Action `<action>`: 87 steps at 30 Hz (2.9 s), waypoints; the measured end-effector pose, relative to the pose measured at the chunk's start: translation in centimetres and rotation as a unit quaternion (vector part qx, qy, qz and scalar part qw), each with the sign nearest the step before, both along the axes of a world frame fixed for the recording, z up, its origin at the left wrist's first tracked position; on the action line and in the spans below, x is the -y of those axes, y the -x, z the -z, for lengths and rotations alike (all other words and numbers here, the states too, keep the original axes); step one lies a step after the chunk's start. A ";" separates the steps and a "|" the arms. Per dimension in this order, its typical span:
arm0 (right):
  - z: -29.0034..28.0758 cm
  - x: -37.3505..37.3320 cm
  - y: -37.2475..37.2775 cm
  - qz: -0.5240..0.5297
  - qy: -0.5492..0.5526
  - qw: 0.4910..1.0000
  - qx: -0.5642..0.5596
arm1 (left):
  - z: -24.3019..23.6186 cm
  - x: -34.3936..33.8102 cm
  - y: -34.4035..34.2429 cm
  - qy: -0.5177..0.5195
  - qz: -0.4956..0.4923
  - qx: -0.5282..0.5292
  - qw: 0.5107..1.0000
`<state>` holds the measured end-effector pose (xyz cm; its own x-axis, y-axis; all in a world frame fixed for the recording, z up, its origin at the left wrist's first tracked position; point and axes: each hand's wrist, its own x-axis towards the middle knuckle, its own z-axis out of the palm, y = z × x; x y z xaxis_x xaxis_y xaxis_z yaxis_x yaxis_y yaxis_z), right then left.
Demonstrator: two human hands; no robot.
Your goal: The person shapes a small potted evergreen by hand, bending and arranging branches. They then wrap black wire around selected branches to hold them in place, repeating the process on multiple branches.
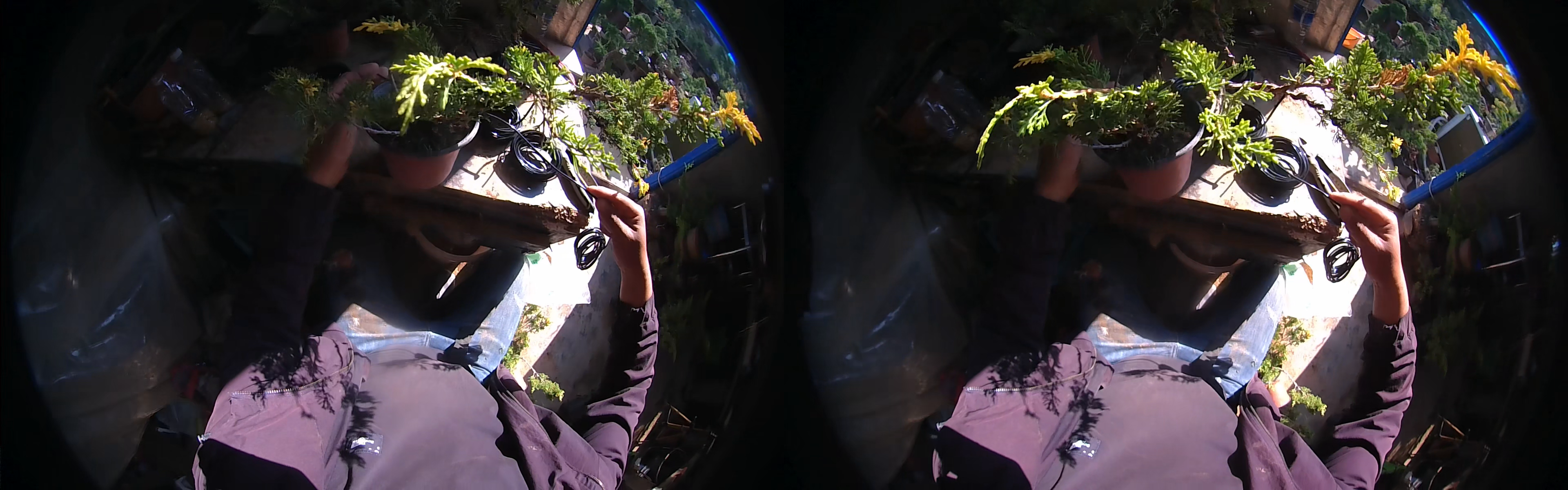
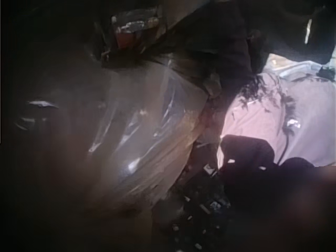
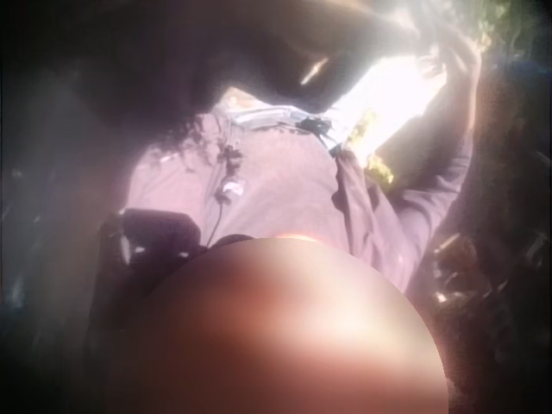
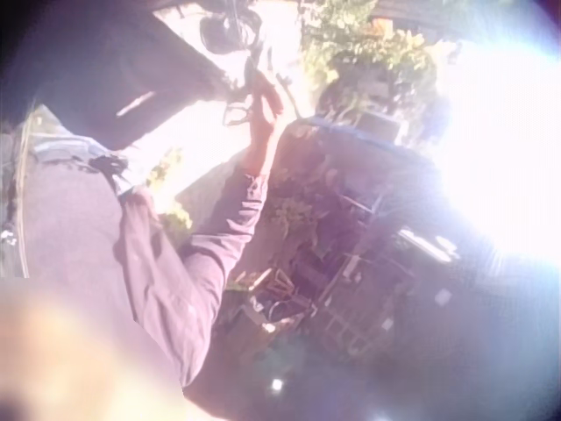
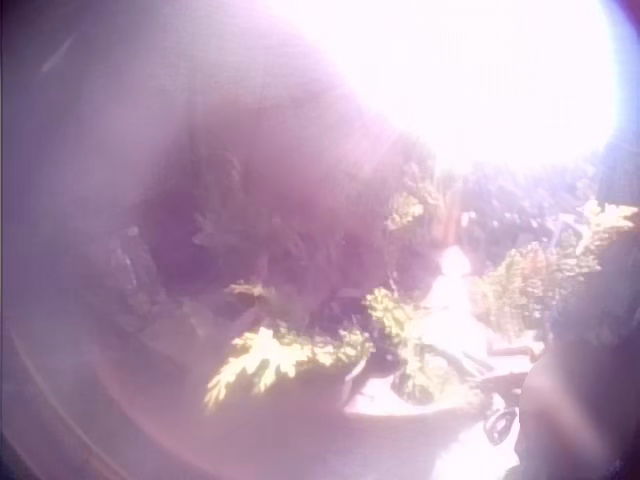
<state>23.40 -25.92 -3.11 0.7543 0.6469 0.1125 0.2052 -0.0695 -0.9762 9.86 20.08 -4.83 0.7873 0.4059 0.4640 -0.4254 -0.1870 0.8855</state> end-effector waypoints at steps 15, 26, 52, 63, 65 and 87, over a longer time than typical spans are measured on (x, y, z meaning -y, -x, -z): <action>-0.9 -4.2 -0.7 -0.042 -0.041 0.998 0.032 | 4.3 -5.3 2.5 -0.590 -0.295 -0.018 0.751; -2.1 -8.0 1.1 -0.006 0.059 0.968 0.242 | 4.1 -6.9 1.8 -0.560 -0.337 -0.087 0.751; -4.5 -16.1 1.9 0.072 0.077 0.921 0.375 | 2.0 -0.8 -0.2 -0.357 -0.288 0.057 0.887; -1.1 -13.6 2.5 0.049 0.109 0.983 0.136 | 1.9 -3.2 1.2 -0.262 -0.363 0.023 0.894; -0.1 -13.3 2.5 0.036 0.053 0.994 0.086 | 1.8 -3.1 2.1 -0.408 -0.434 -0.001 0.803; 1.9 -14.0 1.4 0.042 -0.195 0.978 -0.055 | -2.1 -1.4 3.6 0.352 -0.130 0.277 0.885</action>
<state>22.00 -11.91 -5.01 0.8238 0.5066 0.2542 0.1078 0.3003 -0.9477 6.22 21.48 -2.76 0.3558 0.8815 0.3105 -0.8546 0.1724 0.4899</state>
